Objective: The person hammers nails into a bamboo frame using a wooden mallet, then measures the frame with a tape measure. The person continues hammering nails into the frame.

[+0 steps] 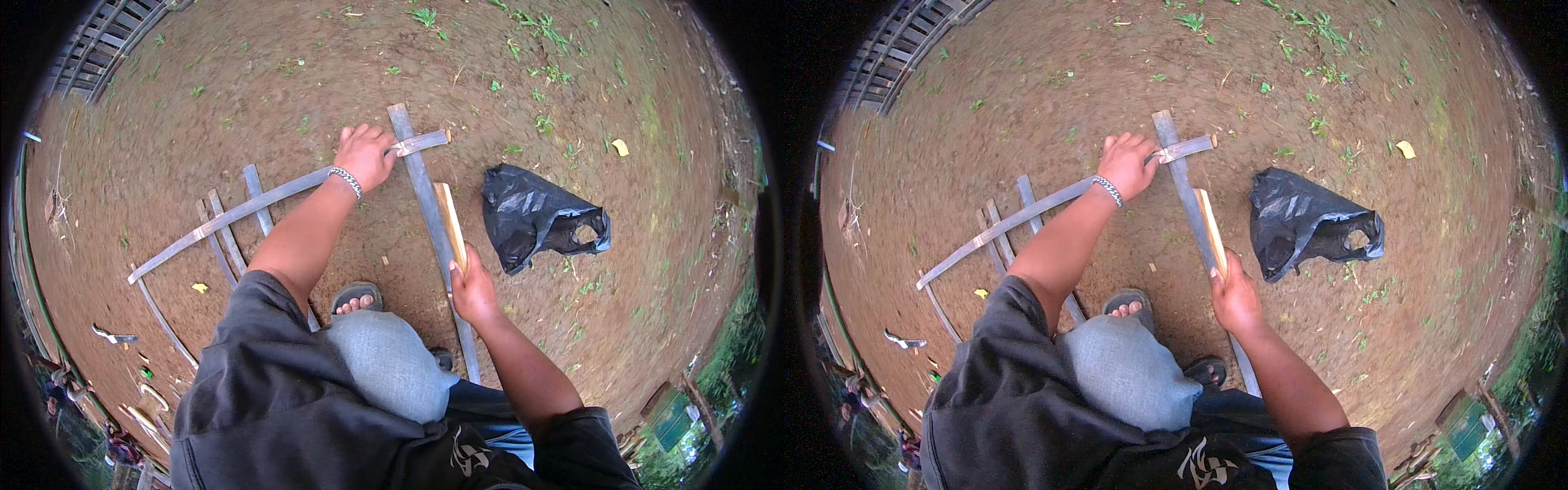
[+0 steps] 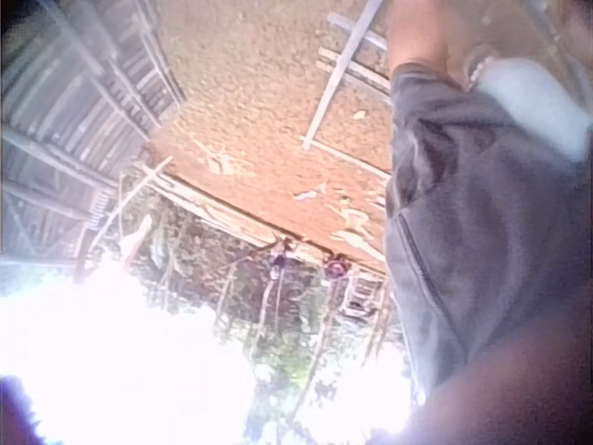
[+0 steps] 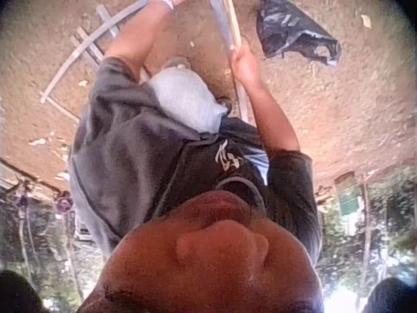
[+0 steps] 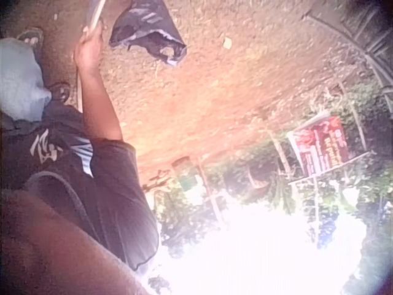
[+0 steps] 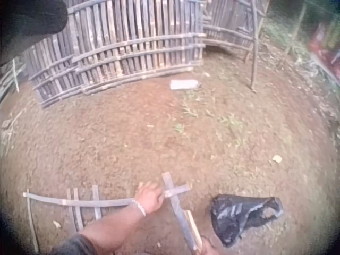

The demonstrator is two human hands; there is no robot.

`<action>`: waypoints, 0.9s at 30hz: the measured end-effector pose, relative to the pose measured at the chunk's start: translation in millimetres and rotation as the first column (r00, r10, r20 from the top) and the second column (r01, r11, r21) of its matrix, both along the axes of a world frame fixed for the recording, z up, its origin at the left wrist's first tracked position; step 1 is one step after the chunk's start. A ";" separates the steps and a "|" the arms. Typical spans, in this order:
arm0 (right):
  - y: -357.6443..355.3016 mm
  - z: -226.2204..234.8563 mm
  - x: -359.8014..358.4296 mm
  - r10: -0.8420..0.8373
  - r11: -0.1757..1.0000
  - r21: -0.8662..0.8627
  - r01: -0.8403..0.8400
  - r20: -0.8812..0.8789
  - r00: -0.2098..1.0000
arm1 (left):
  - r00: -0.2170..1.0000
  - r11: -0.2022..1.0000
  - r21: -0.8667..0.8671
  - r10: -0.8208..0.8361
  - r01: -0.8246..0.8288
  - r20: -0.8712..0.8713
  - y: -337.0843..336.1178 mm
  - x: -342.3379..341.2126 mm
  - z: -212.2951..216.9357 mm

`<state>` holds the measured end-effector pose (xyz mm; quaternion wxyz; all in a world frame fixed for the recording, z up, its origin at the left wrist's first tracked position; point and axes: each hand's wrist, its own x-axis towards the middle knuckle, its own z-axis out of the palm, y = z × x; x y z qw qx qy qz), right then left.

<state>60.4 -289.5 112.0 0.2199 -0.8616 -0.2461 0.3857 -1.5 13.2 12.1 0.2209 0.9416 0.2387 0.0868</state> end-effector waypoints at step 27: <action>10.3 -3.6 -5.1 -0.015 0.999 0.029 0.016 -0.021 1.000 | 0.998 0.998 0.027 -0.058 0.057 0.024 2.0 -5.8 -11.0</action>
